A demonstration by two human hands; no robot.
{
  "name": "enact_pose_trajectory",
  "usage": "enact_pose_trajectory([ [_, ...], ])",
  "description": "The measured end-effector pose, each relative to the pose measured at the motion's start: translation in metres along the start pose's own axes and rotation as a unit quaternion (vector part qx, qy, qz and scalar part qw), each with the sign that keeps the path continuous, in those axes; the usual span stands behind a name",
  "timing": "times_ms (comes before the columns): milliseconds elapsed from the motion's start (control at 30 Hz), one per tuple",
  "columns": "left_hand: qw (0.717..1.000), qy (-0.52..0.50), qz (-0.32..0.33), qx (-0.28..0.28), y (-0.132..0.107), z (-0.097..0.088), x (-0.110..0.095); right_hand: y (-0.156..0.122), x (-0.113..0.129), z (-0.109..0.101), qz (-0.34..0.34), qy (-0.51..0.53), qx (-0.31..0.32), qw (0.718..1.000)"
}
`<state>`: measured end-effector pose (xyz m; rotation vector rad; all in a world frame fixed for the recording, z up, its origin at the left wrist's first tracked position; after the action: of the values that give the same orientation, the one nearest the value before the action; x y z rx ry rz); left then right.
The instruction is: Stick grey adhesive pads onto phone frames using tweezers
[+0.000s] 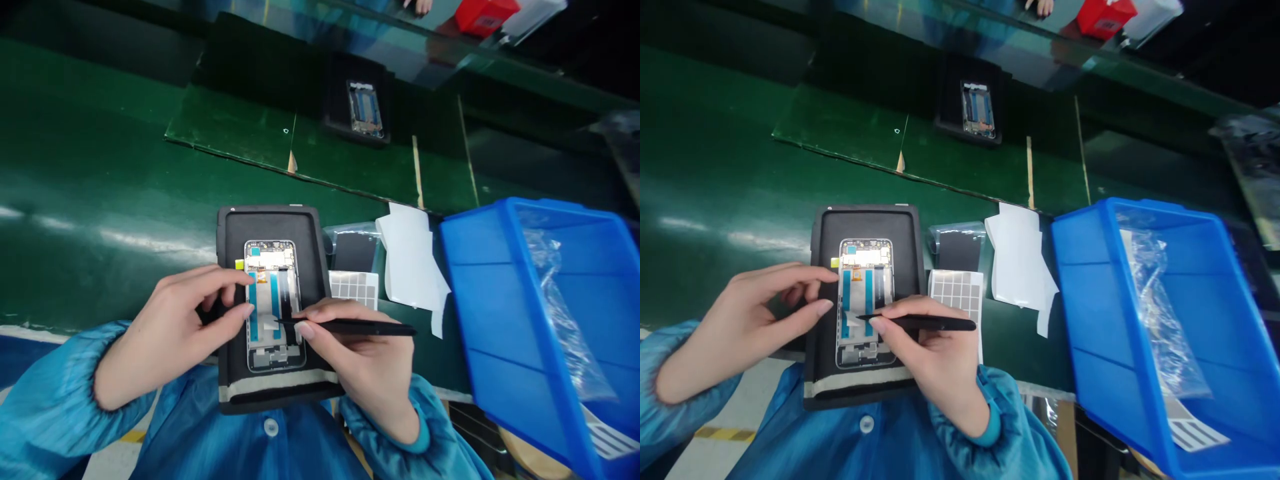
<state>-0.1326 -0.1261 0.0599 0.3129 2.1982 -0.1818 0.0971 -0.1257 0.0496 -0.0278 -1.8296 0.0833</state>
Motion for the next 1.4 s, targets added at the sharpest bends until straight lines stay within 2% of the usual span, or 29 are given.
enact_pose_trajectory([
  [67,0.998,0.050,0.028,-0.027,0.000,0.001,0.004,0.005,0.001,0.000,0.011,-0.022,-0.026,0.999],
  [167,0.985,0.119,0.103,-0.063,-0.001,0.010,0.009,0.013,0.002,0.002,0.027,-0.063,-0.055,0.996],
  [333,0.969,0.160,0.158,-0.098,-0.004,0.027,0.018,0.025,0.003,0.010,0.025,-0.096,-0.042,0.994],
  [733,0.968,0.159,0.155,-0.113,-0.004,0.032,0.023,0.034,0.003,0.017,0.041,-0.100,-0.022,0.994],
  [1400,0.969,0.162,0.164,-0.093,-0.003,0.031,0.022,0.034,0.000,0.018,0.031,-0.117,-0.009,0.993],
])
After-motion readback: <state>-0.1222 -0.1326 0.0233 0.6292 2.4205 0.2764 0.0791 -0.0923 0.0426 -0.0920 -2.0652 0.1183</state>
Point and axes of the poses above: each hand's wrist, its own y-axis towards the middle knuckle, its own z-axis out of the palm, x = y × z, the point moved 1 cm from there along y, towards the middle knuckle, and after that the axes turned 4 degrees about z, right-handed, at the moved point
